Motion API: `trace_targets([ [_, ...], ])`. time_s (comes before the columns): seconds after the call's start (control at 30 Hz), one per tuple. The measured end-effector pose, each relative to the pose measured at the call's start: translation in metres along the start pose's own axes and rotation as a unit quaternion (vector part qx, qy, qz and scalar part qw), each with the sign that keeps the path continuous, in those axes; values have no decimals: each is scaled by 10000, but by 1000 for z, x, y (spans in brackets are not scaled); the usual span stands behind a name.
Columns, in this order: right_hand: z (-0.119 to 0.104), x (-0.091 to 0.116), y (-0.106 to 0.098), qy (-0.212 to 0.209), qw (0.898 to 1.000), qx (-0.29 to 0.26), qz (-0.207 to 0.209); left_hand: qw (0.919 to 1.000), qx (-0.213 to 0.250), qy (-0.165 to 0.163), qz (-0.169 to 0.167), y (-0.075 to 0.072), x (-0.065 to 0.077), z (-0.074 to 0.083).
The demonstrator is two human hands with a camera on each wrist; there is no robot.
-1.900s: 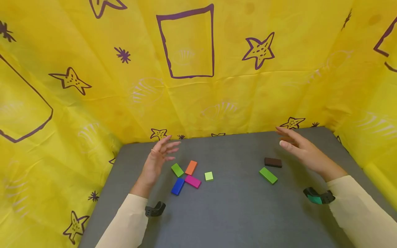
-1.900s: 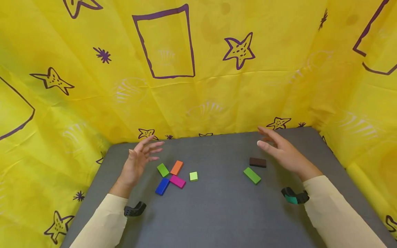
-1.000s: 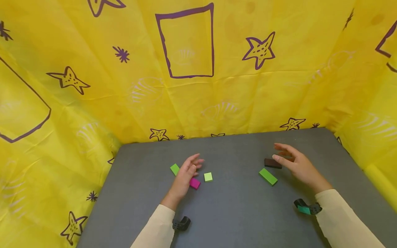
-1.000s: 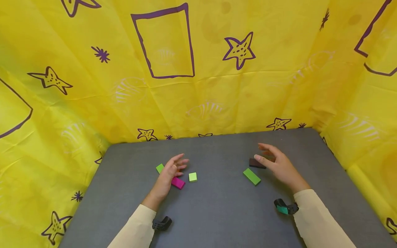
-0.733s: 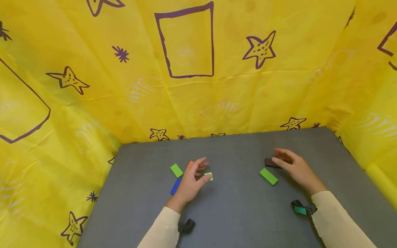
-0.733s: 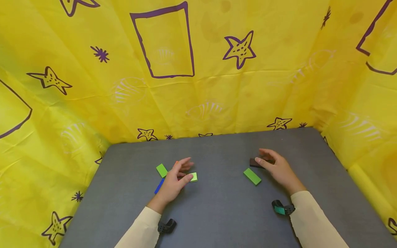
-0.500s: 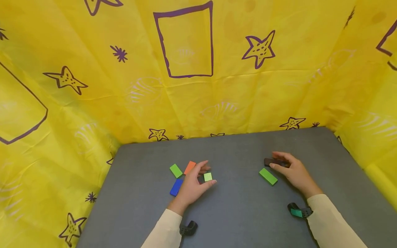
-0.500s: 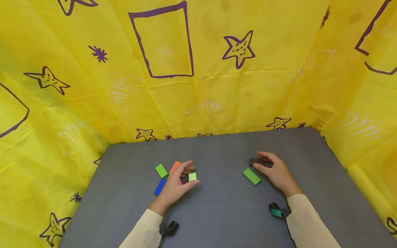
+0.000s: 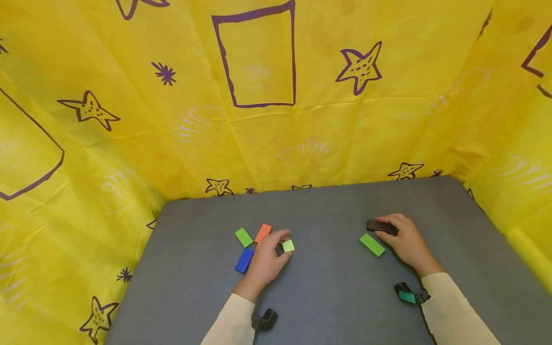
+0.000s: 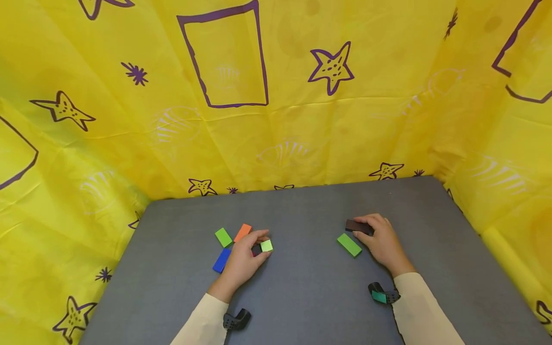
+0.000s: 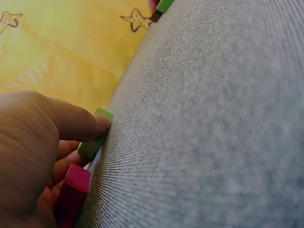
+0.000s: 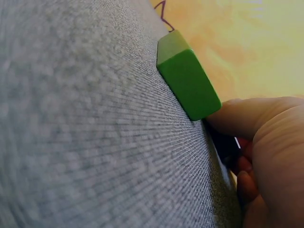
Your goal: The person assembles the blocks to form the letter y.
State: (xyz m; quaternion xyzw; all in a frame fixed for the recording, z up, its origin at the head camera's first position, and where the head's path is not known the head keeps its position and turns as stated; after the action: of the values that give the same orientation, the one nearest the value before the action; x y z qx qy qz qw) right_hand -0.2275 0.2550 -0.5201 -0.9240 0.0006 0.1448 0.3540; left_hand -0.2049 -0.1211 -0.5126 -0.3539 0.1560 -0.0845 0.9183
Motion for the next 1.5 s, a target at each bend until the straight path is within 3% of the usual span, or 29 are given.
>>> trace_targets([
  [0.5, -1, 2, 0, 41, 9999, 89, 102, 9996, -155, 214, 127, -1, 2, 1],
  [0.73, -1, 3, 1, 46, 10000, 3, 69, 9998, 124, 87, 123, -1, 3, 2],
  [1.5, -16, -3, -5, -8, 9999, -99, -124, 9979, 461, 241, 374, -5, -1, 15],
])
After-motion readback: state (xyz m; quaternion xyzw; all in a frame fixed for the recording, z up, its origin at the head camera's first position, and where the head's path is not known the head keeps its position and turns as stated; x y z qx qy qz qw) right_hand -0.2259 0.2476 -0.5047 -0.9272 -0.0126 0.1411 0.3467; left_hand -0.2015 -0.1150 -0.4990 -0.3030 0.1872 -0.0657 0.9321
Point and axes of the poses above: each hand's wrist, its own x-axis away from the middle knuckle, its own y-axis out of the palm, z = x × y, the point moved 7 cm from there along -x, towards the middle knuckle
